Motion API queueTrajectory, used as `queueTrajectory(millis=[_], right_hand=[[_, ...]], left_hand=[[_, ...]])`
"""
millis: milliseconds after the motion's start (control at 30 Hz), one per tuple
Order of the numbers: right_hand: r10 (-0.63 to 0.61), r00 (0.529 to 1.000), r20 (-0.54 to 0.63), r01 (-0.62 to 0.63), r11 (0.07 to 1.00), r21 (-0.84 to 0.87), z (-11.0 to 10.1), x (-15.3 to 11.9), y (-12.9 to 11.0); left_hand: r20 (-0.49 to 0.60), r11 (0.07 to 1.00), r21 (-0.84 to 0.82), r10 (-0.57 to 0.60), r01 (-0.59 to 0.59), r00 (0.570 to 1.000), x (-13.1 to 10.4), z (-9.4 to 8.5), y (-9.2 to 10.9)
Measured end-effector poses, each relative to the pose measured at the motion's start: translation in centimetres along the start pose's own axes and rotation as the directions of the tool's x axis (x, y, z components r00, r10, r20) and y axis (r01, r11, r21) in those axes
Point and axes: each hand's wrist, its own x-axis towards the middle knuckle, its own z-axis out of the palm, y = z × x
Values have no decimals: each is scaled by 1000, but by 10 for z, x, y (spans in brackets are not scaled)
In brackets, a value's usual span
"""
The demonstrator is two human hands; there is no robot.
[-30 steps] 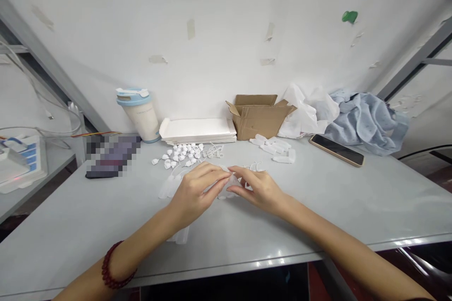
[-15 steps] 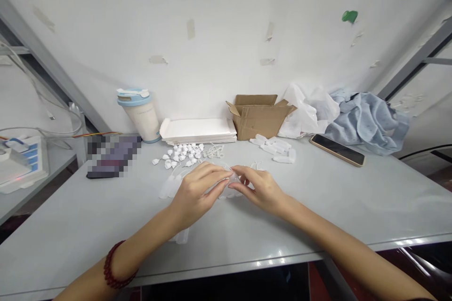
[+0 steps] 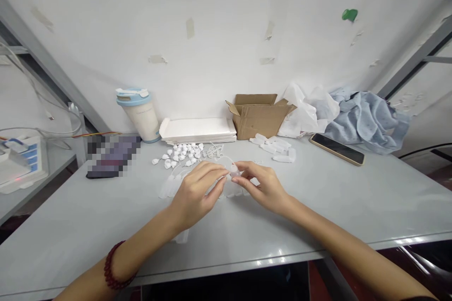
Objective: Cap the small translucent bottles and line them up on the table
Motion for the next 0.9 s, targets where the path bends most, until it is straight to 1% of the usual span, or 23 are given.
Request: queueTrajectory(millis=[133, 267, 400, 600, 700, 800, 900], right_hand=[[75, 997, 28, -77, 994, 79, -2, 1, -4], [152, 986, 65, -162, 967, 195, -2, 2, -5], [203, 974, 105, -225, 930, 290, -2, 2, -4], [256, 960, 110, -278, 895, 349, 1, 0, 0], [269, 955, 126, -297, 866, 402, 1, 0, -1], [313, 940, 134, -339, 823, 455, 1, 1, -3], [340, 930, 142, -366, 802, 472, 1, 1, -3]], left_hand=[[-4, 999, 4, -46, 46, 999, 0, 0, 0], [10, 1000, -16, -11, 11, 1000, -1, 0, 2], [35, 999, -32, 16, -15, 999, -2, 1, 4], [51, 998, -24, 52, -51, 997, -2, 1, 3], [51, 998, -19, 52, -51, 997, -2, 1, 3], [37, 999, -15, 46, -46, 998, -1, -1, 4], [42, 999, -19, 35, -34, 999, -1, -1, 4]])
